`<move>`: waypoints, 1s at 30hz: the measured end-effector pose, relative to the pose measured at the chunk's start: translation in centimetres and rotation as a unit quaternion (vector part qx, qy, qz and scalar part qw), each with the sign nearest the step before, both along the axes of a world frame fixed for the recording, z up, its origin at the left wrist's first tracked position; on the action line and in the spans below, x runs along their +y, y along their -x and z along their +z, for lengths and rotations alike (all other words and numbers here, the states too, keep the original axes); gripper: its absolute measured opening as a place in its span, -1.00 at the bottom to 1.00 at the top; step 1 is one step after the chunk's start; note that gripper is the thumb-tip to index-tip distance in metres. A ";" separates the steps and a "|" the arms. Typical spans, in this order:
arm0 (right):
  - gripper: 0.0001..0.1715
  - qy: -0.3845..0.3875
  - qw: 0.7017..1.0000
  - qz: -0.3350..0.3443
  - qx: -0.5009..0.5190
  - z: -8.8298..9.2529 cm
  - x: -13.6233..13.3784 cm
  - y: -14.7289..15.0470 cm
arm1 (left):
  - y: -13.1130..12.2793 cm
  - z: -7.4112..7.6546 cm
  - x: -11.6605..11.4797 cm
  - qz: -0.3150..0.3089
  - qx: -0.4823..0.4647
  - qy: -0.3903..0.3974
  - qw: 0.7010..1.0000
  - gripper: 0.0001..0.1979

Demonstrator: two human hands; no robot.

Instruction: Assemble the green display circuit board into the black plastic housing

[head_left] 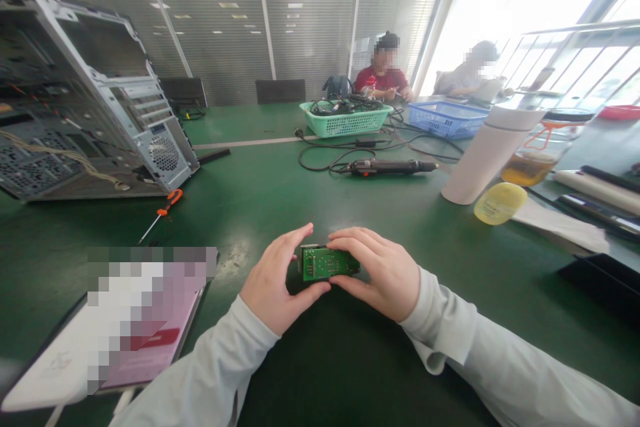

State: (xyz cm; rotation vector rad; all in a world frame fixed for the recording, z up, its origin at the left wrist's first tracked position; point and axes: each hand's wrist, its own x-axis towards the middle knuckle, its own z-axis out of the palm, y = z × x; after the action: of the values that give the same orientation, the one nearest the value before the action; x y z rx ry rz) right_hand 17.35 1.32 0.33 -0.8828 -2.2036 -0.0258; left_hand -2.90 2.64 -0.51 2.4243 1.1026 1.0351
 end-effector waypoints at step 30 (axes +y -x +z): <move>-0.39 0.523 0.762 0.023 0.380 0.0 0.7 0.2 | -0.2 -0.4 0.5 0.044 -0.023 0.134 0.990 -0.47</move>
State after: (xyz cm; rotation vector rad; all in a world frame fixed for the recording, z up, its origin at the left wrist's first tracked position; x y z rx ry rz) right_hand 17.14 2.04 0.34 -1.1040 -1.3137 1.4512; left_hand -2.68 3.11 -0.86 2.1478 1.2537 0.8983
